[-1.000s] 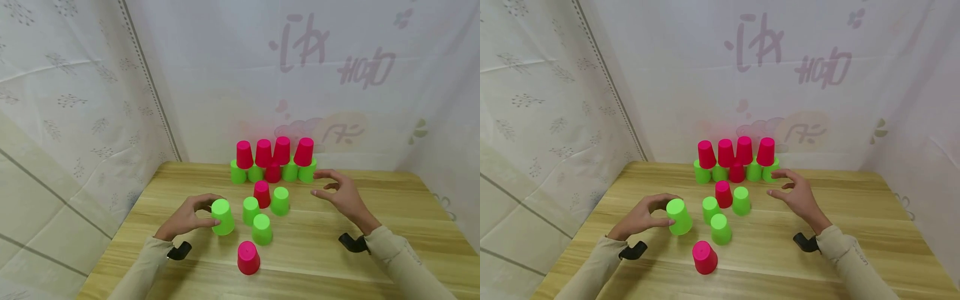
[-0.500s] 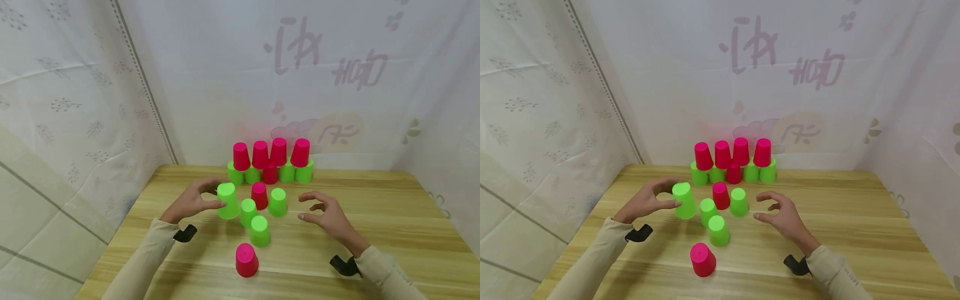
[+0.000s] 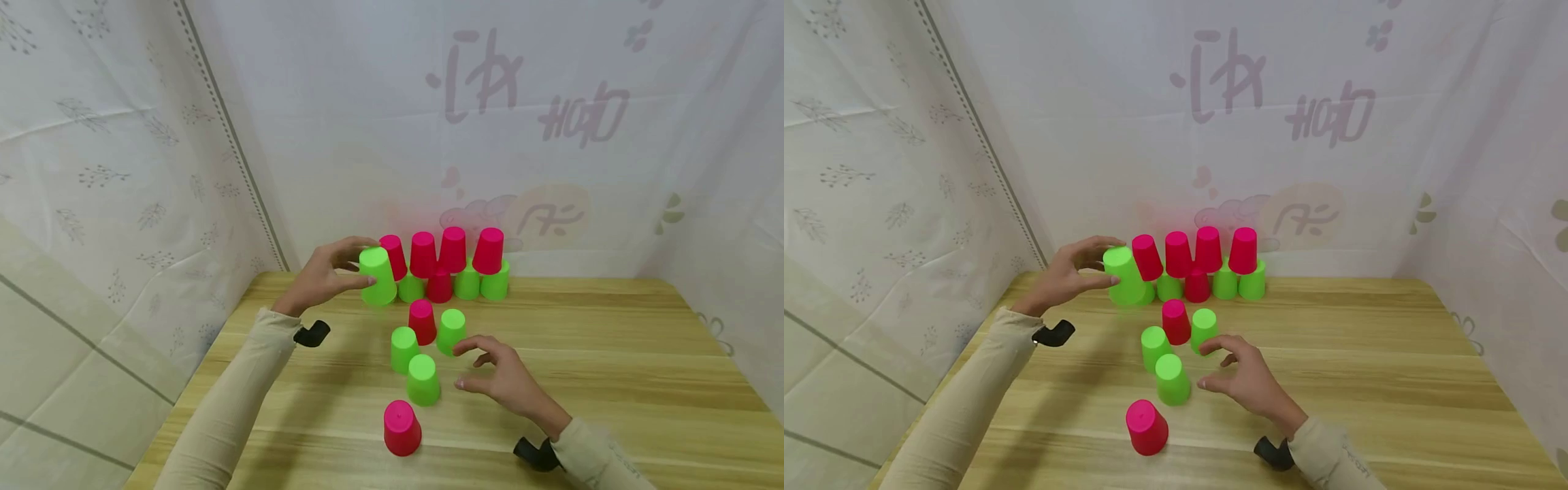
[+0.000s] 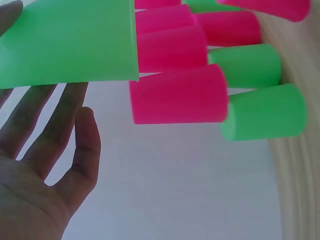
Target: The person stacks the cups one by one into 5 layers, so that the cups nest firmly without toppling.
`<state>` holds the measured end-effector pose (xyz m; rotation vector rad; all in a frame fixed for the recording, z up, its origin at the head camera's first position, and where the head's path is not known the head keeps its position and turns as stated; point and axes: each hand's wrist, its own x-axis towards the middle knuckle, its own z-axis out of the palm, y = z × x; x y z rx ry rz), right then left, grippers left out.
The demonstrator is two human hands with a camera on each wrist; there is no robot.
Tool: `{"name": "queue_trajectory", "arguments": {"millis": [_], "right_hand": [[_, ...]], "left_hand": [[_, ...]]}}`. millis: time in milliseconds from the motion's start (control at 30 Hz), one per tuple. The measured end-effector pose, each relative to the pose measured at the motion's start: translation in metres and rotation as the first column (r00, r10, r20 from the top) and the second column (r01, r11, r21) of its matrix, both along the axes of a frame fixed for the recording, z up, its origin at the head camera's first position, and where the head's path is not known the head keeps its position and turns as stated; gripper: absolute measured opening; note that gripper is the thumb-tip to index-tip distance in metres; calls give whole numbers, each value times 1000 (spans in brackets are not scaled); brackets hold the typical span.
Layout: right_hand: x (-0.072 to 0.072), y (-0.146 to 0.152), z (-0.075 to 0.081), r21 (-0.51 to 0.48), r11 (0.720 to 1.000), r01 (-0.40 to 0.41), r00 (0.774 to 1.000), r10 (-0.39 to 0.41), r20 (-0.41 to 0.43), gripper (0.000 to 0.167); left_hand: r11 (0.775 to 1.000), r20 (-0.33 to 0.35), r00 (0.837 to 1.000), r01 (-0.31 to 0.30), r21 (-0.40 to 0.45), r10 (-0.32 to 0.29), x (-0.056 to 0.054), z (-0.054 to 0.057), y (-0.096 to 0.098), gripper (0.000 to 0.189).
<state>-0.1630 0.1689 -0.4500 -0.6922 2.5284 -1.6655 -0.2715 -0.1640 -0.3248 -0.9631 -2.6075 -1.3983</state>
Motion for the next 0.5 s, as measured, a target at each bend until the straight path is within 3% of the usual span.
{"name": "queue_trajectory", "arguments": {"millis": [333,500], "right_hand": [[6,-33,-8,67,998,-10,995,16,-96,64],[4,-45,-11,75,997,-4,991,14,-131,66]], "left_hand": [[999,-37,998,-44,12,44,-35,16,27,54],[994,-57,994,-84,73,88,-54,22,43,52]]}}
